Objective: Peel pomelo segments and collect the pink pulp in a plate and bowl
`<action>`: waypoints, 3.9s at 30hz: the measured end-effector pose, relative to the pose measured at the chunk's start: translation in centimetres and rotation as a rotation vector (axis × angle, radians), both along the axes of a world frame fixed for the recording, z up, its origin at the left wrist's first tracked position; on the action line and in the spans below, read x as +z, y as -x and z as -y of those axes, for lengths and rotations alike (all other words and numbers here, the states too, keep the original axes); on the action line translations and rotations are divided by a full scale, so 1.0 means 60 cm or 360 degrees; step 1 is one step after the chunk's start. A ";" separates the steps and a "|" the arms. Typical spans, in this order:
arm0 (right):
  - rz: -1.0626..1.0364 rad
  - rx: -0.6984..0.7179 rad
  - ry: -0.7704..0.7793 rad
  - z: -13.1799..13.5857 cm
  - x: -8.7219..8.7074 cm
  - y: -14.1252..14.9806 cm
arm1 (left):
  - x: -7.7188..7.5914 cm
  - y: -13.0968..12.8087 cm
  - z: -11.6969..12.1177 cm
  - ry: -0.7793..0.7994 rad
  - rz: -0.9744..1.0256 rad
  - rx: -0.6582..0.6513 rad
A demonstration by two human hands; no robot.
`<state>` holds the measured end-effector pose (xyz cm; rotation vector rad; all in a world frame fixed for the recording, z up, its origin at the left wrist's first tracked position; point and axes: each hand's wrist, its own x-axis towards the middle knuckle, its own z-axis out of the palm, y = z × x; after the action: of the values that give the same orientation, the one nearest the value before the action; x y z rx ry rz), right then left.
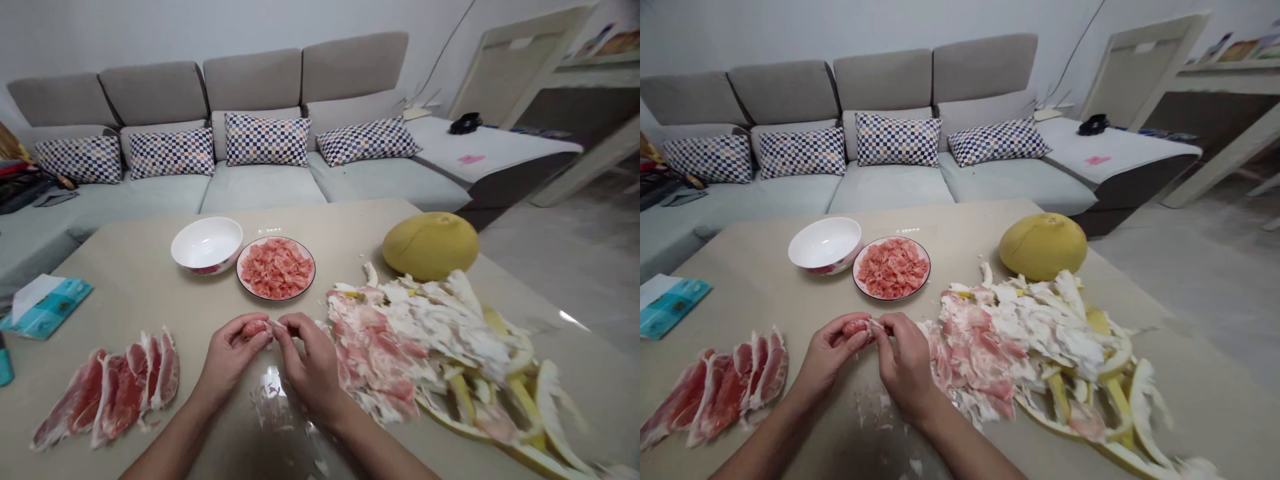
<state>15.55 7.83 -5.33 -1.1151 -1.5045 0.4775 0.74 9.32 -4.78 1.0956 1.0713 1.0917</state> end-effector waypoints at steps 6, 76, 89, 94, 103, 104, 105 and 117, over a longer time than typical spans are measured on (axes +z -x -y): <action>-0.0008 -0.0230 -0.0031 -0.016 -0.001 -0.022 | 0.002 0.006 -0.005 0.0056 0.0006 0.0064; 0.0263 0.0156 -0.0095 -0.007 0.017 -0.019 | 0.001 0.010 -0.006 0.0065 0.0259 -0.0469; 0.0249 0.0021 -0.0168 -0.014 0.012 -0.030 | 0.000 0.012 -0.006 0.0451 0.0813 -0.0669; 0.0071 0.0100 -0.0027 -0.011 0.023 -0.031 | 0.003 0.010 -0.011 0.0396 0.0858 -0.0449; -0.0794 0.0648 0.0653 -0.017 0.029 -0.029 | 0.004 0.007 -0.008 0.0245 0.0642 -0.0276; -0.0796 0.0636 0.0682 -0.017 0.028 -0.029 | 0.003 0.006 -0.008 0.0209 0.0602 -0.0269; -0.0746 0.0594 0.0687 -0.017 0.028 -0.029 | 0.002 0.006 -0.007 0.0174 0.0558 -0.0257; 0.0178 0.0214 0.0174 -0.013 0.028 -0.033 | -0.005 0.012 -0.011 -0.0083 0.0354 -0.0094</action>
<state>17.50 8.63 -3.64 -1.1455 -1.6748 0.6046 0.03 9.96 -5.09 1.0141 0.8346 1.1698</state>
